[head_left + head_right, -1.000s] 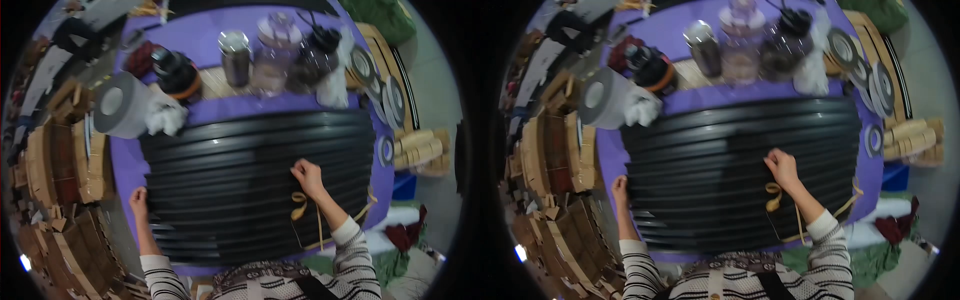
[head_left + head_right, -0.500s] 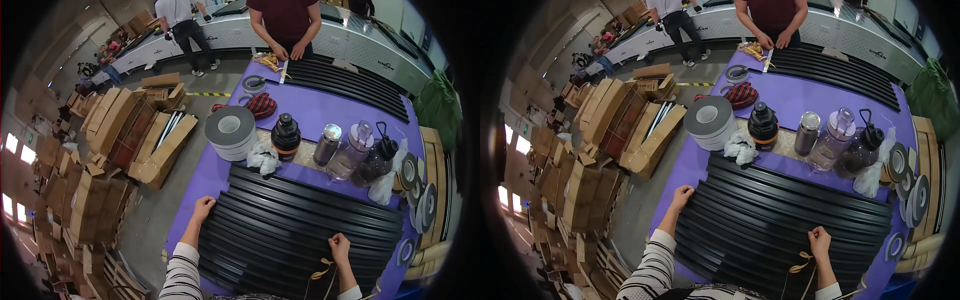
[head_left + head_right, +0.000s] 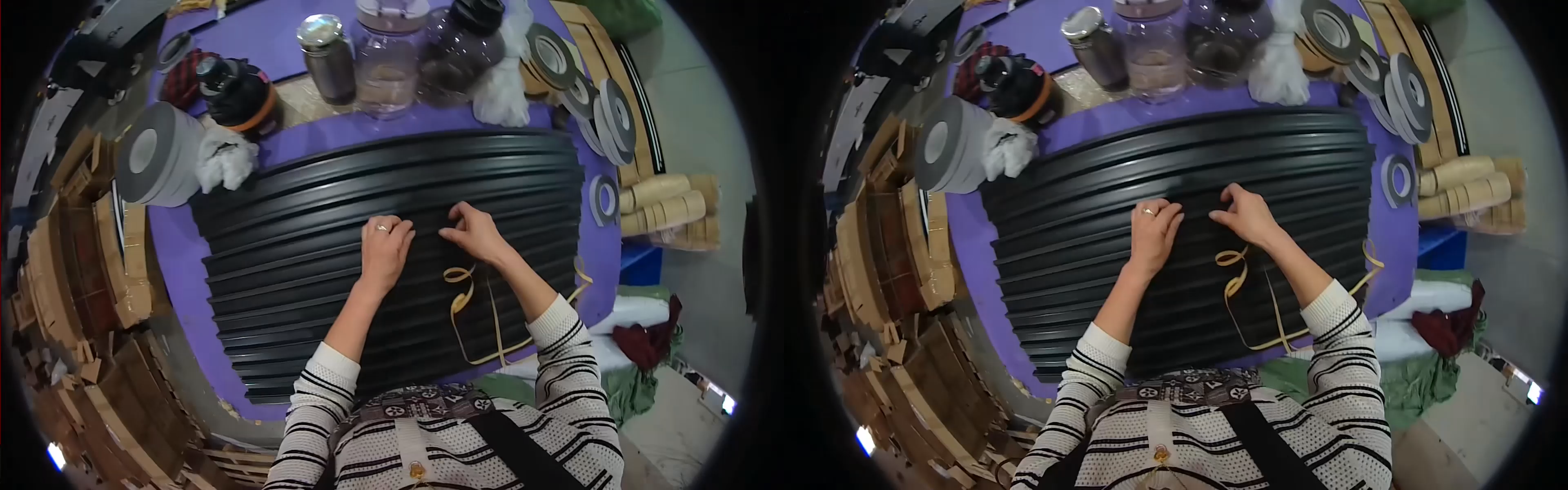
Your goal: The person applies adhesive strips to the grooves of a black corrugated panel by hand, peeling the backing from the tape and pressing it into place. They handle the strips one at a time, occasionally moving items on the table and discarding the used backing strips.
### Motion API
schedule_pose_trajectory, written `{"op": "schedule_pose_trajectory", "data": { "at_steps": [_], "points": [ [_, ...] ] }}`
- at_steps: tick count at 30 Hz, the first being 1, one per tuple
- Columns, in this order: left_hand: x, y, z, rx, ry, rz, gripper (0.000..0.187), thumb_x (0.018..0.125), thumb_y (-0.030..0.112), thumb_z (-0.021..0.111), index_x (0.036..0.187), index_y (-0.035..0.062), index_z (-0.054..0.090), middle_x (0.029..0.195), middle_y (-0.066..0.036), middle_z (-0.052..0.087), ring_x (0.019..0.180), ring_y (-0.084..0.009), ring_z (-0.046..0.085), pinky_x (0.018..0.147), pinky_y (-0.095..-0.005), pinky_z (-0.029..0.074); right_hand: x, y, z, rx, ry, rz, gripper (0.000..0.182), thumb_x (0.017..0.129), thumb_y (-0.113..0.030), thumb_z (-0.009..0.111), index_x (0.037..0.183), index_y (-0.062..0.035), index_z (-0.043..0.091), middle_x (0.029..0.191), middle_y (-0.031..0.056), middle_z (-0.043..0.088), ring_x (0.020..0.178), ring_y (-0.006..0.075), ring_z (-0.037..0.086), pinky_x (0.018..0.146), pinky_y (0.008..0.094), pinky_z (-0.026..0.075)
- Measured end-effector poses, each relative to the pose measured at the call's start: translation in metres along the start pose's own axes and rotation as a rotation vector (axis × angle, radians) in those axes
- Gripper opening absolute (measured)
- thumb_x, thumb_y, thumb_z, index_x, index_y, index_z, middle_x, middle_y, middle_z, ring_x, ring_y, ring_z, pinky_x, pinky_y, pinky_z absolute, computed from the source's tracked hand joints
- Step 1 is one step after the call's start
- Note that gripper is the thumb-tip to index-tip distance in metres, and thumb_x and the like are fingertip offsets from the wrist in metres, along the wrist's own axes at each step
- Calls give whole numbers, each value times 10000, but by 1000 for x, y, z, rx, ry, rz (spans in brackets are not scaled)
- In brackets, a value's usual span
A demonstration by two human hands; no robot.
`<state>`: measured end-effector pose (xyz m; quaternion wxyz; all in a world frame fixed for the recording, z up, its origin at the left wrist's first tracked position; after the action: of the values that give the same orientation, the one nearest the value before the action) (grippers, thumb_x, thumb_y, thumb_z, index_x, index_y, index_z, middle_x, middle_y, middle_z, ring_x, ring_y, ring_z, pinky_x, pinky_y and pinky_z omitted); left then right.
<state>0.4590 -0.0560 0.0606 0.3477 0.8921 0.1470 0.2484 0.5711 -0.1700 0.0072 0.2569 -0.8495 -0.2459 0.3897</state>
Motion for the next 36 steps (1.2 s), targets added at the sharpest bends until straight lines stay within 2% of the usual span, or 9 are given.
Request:
{"op": "schedule_pose_trajectory", "data": {
  "at_steps": [4,8,19,22,26,28,30,32,36],
  "points": [
    [0,-10,17,37,-54,-36,82,680,105,634,751,77,603,738,-22,520,763,-206,489,676,-330,357,-10,14,2,246,-179,135,351,687,-149,669,922,17,468,641,76,567,565,119,547,507,243,442],
    [-1,-15,21,24,-104,-100,79,696,127,629,758,81,613,706,-22,542,763,-201,505,688,-321,340,-19,25,9,339,-247,117,335,695,-176,656,917,3,479,662,82,577,591,159,567,537,264,445],
    [-1,-15,19,59,-104,-94,66,679,151,624,718,114,585,714,-20,558,746,-231,503,631,-348,338,-25,-14,-12,-375,209,-209,117,671,-105,535,786,-84,543,759,78,546,799,265,533,630,383,446],
    [-3,-15,18,36,-76,-78,70,693,151,622,733,106,588,734,-22,535,749,-223,487,645,-343,343,-39,-40,-41,-687,537,-425,185,636,-43,528,812,-65,478,797,102,465,759,292,490,600,397,428],
    [-3,-15,20,15,-100,-95,69,703,153,619,731,104,580,719,-14,521,768,-218,485,662,-334,348,-39,-22,-91,-457,618,-347,138,637,32,456,746,-48,486,727,113,485,698,284,508,603,357,430],
    [-4,-16,21,42,-115,-95,75,710,153,615,748,108,569,736,-16,518,777,-214,484,673,-333,350,-42,-16,-115,-57,523,-427,118,654,56,409,686,-24,490,648,95,514,574,204,522,531,287,425],
    [-5,-17,19,41,-94,-100,80,713,155,612,757,106,566,745,-18,517,783,-212,484,680,-333,350,-53,-15,-101,508,153,-84,129,685,50,390,677,-1,507,601,70,520,486,116,491,456,216,387],
    [-6,-16,21,35,-118,-82,95,722,164,605,776,100,559,767,-26,516,803,-205,482,698,-331,346,-81,-52,-82,609,-38,-121,133,704,46,394,699,7,522,588,40,514,448,64,458,416,171,349],
    [-1,-10,6,-43,-2,-100,101,756,173,577,792,80,558,775,-47,517,797,-229,487,696,-335,364,-111,-89,-37,390,-224,-312,84,739,-29,480,788,-12,547,642,80,547,489,158,518,447,247,407]
  ]
}}
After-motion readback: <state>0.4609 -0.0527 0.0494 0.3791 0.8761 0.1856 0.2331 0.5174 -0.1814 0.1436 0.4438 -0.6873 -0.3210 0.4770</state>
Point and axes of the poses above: each hand's wrist, its own x-axis towards the middle knuckle, its own z-axis out of the palm, y = z × x, the point moved 10 cm from there along x, towards the middle knuckle
